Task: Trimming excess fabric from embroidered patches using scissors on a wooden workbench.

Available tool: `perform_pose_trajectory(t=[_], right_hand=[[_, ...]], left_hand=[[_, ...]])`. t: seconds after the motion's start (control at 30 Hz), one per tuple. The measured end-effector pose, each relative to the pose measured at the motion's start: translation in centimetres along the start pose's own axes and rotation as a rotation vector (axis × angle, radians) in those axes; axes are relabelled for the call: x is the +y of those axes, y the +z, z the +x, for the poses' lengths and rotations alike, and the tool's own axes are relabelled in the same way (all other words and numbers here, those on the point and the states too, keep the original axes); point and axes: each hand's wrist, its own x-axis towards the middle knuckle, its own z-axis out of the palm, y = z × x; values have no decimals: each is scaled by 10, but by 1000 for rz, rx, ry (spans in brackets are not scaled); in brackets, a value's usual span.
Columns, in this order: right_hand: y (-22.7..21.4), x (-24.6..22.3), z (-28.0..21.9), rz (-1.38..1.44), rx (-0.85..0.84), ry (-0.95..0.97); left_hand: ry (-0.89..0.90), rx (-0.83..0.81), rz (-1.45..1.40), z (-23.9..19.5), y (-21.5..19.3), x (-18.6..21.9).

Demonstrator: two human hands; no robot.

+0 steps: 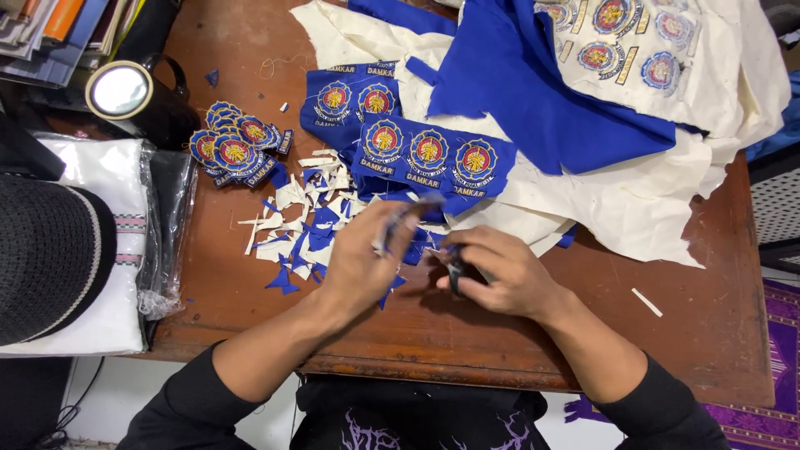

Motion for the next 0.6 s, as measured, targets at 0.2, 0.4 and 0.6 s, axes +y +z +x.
perform_pose_trajectory(t=[0.2, 0.4, 0.6], right_hand=[[-1, 4, -3, -232, -9, -135], [9, 11, -16, -29, 110, 122], [6, 8, -6, 198, 331, 460]], left_hand=[[-292, -75, -208, 7, -7, 13], [-603, 7, -292, -26, -4, -64], [-779, -62, -413, -11, 2, -19]])
